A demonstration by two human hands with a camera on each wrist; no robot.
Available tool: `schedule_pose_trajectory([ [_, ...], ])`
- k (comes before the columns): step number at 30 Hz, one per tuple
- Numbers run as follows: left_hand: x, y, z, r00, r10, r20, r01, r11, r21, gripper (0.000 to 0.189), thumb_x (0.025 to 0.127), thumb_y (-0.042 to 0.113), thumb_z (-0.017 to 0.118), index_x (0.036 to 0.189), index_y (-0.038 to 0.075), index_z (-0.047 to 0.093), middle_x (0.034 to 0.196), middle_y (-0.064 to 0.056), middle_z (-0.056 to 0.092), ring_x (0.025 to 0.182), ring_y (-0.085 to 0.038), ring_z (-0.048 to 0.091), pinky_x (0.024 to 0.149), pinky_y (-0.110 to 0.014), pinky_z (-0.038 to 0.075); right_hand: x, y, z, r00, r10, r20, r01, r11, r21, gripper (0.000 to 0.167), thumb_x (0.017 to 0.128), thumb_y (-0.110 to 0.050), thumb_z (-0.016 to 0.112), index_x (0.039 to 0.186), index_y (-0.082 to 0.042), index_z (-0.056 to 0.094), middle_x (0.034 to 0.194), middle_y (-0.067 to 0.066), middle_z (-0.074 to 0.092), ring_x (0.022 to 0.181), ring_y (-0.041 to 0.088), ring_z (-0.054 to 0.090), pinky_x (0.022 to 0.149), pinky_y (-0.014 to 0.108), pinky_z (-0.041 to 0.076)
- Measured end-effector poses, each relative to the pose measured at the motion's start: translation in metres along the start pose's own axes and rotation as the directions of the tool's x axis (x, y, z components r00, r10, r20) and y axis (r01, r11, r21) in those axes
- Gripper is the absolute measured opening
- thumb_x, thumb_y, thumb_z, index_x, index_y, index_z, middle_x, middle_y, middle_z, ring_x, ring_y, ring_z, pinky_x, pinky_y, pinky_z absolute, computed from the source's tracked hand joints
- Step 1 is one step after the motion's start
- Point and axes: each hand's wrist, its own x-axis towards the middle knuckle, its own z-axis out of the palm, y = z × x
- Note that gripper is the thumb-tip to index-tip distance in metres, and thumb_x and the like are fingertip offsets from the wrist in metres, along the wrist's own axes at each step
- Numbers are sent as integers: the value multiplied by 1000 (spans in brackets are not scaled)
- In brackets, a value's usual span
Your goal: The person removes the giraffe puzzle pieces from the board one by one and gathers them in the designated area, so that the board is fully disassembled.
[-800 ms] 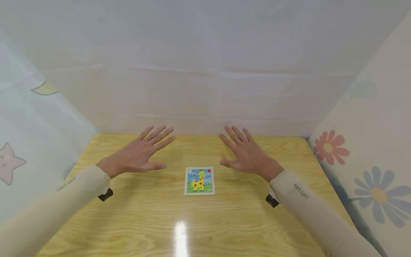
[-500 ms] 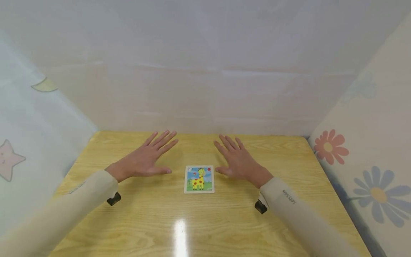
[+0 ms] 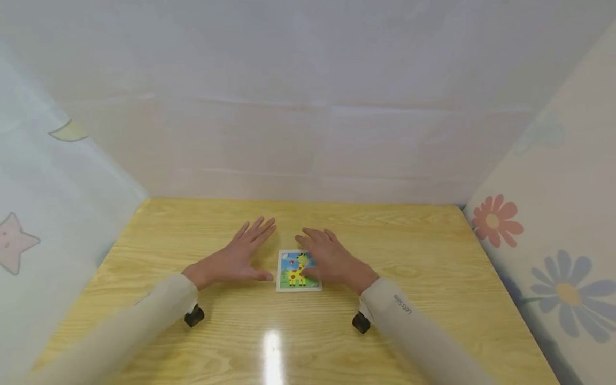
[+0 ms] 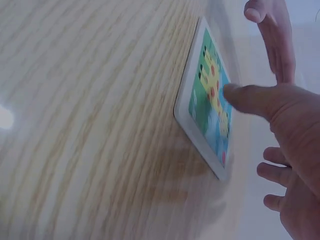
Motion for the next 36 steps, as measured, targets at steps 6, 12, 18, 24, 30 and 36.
schedule_pose_trajectory([
  [6,0,9,15,996,-35,81,40,997,-60,125,87,76,71,173,10,9,183,-6,4,170,-38,-1,136,-62,-1,9,-12,5,999,-43,30,43,999,5,64,99,-33,79,155,-11,55,168,17,44,156,37,43,128,63,32],
  [12,0,17,24,985,-46,168,54,998,-38,124,89,79,67,172,7,10,183,-8,2,170,-33,-1,136,-64,-1,20,-19,9,997,-71,30,72,997,-17,45,102,-31,74,143,-13,67,153,11,59,142,32,56,119,55,46],
  [18,2,19,30,982,-43,187,45,999,-11,118,93,78,61,172,6,11,182,-10,5,170,-32,2,136,-65,1,28,-23,13,997,-71,32,72,997,-34,44,103,-28,74,143,-13,67,144,8,64,135,29,60,115,52,49],
  [24,2,18,32,981,-48,189,51,999,-10,116,95,79,58,172,7,9,183,-8,3,171,-28,1,137,-62,-1,35,-26,14,998,-20,65,23,998,-54,42,105,-30,71,144,-15,67,143,8,63,132,28,60,112,51,51],
  [30,2,17,34,984,-53,172,54,999,-6,118,94,80,58,172,6,10,182,-9,5,171,-29,3,137,-62,1,39,-27,13,996,-20,91,24,999,-48,44,106,-30,69,148,-17,64,144,8,61,128,28,59,109,51,53],
  [36,2,16,36,983,-65,173,65,998,8,119,93,82,57,172,7,9,183,-8,3,171,-27,2,137,-61,1,39,-28,11,994,-19,107,25,998,-57,45,106,-29,68,149,-17,63,145,8,61,128,27,59,109,48,54],
])
